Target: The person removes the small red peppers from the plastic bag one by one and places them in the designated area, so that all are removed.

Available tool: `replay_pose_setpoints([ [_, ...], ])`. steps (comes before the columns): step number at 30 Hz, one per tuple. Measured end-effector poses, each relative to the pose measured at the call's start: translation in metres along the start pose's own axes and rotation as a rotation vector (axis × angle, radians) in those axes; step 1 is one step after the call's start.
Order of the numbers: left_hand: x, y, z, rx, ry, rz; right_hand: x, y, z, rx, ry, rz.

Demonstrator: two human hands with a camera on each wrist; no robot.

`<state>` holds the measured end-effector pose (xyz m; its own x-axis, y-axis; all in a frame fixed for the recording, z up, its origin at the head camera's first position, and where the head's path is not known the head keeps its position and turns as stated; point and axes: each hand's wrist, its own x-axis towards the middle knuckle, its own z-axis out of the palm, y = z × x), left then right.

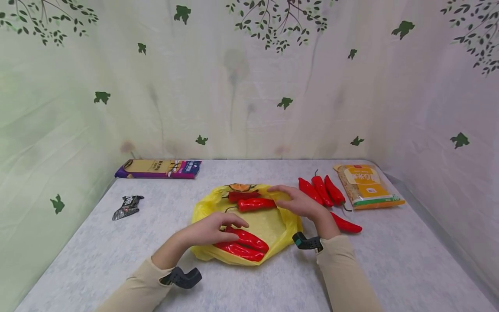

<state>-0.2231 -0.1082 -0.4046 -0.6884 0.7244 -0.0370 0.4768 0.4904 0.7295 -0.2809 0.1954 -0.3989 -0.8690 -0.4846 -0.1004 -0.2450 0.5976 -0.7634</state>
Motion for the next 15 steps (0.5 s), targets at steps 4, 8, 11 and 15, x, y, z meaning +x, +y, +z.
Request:
replay_pose_setpoints([
  [4, 0.001, -0.003, 0.005, 0.018, 0.0, -0.004, 0.0, 0.0, 0.001, 0.006, 0.004, 0.005],
  [8, 0.003, -0.005, 0.008, 0.045, 0.008, -0.008, 0.0, 0.0, 0.001, 0.002, 0.005, 0.0],
  [11, 0.004, -0.004, 0.01, 0.081, 0.018, 0.001, 0.0, 0.0, 0.001, -0.003, 0.007, 0.0],
  [15, 0.004, -0.005, 0.012, 0.1, 0.031, 0.008, 0.0, 0.0, 0.001, 0.0, 0.008, 0.007],
])
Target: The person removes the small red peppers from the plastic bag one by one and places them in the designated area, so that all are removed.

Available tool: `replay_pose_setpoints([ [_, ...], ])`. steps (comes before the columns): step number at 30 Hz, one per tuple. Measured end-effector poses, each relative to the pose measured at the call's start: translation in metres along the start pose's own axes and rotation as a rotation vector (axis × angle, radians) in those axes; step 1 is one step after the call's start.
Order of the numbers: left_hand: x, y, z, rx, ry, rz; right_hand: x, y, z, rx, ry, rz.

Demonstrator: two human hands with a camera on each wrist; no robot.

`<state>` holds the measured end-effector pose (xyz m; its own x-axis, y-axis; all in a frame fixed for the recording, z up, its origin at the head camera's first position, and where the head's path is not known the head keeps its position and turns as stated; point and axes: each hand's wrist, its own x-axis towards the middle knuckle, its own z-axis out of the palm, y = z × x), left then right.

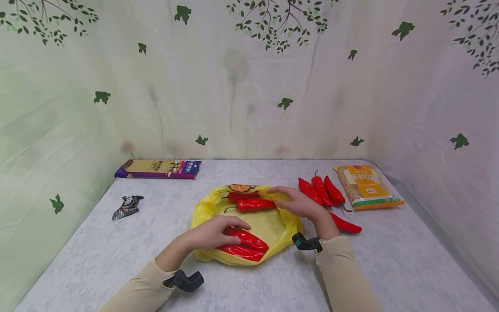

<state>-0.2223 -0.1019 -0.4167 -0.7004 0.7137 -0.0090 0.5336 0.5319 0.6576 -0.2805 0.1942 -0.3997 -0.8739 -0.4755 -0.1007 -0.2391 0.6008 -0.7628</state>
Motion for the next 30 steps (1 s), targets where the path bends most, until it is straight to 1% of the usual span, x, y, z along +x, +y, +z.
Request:
replay_pose_setpoints([
  [7, 0.0013, -0.0008, 0.0025, -0.018, 0.009, -0.011, 0.0011, 0.0032, 0.0018, 0.003, -0.002, -0.001],
  [16, 0.0018, -0.0009, 0.0029, -0.017, 0.029, 0.002, 0.0019, 0.0034, 0.0027, 0.005, 0.0, 0.014],
  [24, 0.0, 0.0008, -0.0014, -0.082, 0.101, 0.021, 0.0029, 0.0035, 0.0027, -0.014, -0.001, 0.017],
  [30, 0.0001, 0.003, -0.0047, -0.158, 0.173, 0.022, 0.0041, 0.0036, 0.0024, -0.02, -0.001, 0.012],
])
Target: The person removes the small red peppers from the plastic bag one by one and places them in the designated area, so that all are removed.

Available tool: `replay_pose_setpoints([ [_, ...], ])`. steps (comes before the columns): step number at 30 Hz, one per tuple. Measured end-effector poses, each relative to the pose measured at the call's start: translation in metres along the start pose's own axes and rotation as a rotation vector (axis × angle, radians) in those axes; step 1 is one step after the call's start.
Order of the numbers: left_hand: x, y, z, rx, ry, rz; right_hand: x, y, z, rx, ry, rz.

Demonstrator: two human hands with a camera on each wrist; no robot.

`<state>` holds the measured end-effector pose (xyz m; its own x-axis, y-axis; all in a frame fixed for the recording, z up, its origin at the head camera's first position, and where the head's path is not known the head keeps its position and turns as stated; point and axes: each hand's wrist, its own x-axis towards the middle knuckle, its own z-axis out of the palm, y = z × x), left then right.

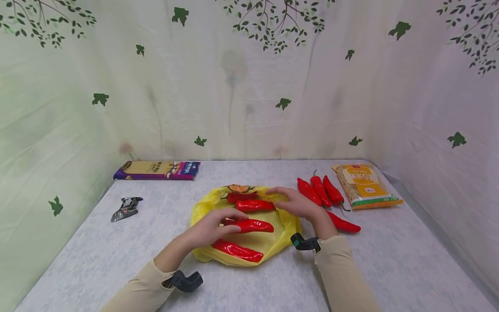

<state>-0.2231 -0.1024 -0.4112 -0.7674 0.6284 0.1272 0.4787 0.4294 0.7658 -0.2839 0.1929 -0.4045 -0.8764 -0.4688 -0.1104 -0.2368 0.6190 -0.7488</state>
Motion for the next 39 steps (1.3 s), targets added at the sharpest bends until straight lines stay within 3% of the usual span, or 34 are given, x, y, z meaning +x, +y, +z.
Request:
replay_pose_setpoints([
  [8, -0.001, 0.002, -0.007, -0.165, 0.139, -0.089, -0.001, 0.0, 0.001, 0.011, 0.002, 0.015],
  [18, -0.004, 0.005, -0.032, -0.345, 0.332, -0.137, 0.0, 0.0, 0.0, -0.008, 0.008, -0.003],
  [34, -0.019, -0.001, -0.08, -0.447, 0.595, -0.258, 0.0, 0.0, 0.0, -0.023, 0.002, -0.029],
  [39, -0.023, -0.009, -0.089, -0.453, 0.681, -0.328, -0.001, 0.001, 0.001, -0.021, 0.002, -0.021],
])
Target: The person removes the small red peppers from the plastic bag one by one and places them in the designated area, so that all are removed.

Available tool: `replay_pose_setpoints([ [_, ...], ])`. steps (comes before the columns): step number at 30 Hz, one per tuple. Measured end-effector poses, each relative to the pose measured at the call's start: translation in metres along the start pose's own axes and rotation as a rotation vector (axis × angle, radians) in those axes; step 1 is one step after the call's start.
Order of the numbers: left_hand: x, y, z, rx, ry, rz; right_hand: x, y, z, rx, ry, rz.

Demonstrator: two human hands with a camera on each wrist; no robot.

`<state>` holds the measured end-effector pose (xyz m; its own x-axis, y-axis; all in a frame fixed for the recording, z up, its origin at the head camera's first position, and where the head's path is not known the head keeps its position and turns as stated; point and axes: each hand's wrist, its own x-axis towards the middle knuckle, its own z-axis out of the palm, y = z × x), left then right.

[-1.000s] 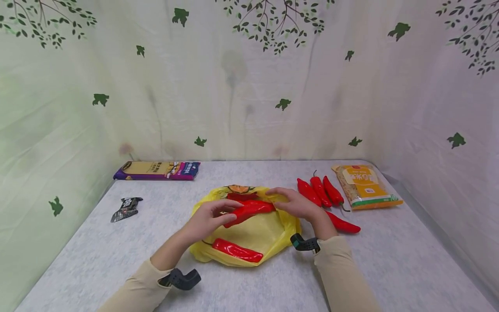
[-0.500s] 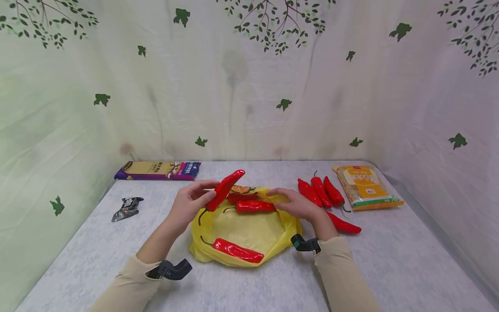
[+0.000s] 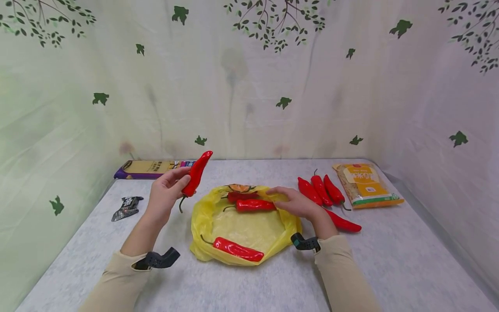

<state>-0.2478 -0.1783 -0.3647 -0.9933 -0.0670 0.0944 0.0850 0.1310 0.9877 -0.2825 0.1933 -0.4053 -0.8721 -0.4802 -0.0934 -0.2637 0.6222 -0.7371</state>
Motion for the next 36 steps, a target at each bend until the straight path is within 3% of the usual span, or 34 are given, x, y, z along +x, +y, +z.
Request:
replay_pose_setpoints([
  [6, 0.01, -0.014, -0.008, 0.019, 0.111, -0.078, -0.002, 0.001, 0.0, 0.002, 0.001, 0.013],
  [15, 0.024, -0.029, -0.025, 0.051, 0.201, -0.168, 0.0, 0.002, 0.0, -0.013, 0.004, 0.033],
  [26, 0.025, -0.034, -0.044, 0.105, 0.277, -0.264, 0.002, 0.003, 0.003, 0.004, 0.006, 0.056],
  [36, 0.028, -0.051, -0.055, 0.21, 0.33, -0.292, 0.002, 0.001, 0.004, -0.004, -0.001, 0.048],
])
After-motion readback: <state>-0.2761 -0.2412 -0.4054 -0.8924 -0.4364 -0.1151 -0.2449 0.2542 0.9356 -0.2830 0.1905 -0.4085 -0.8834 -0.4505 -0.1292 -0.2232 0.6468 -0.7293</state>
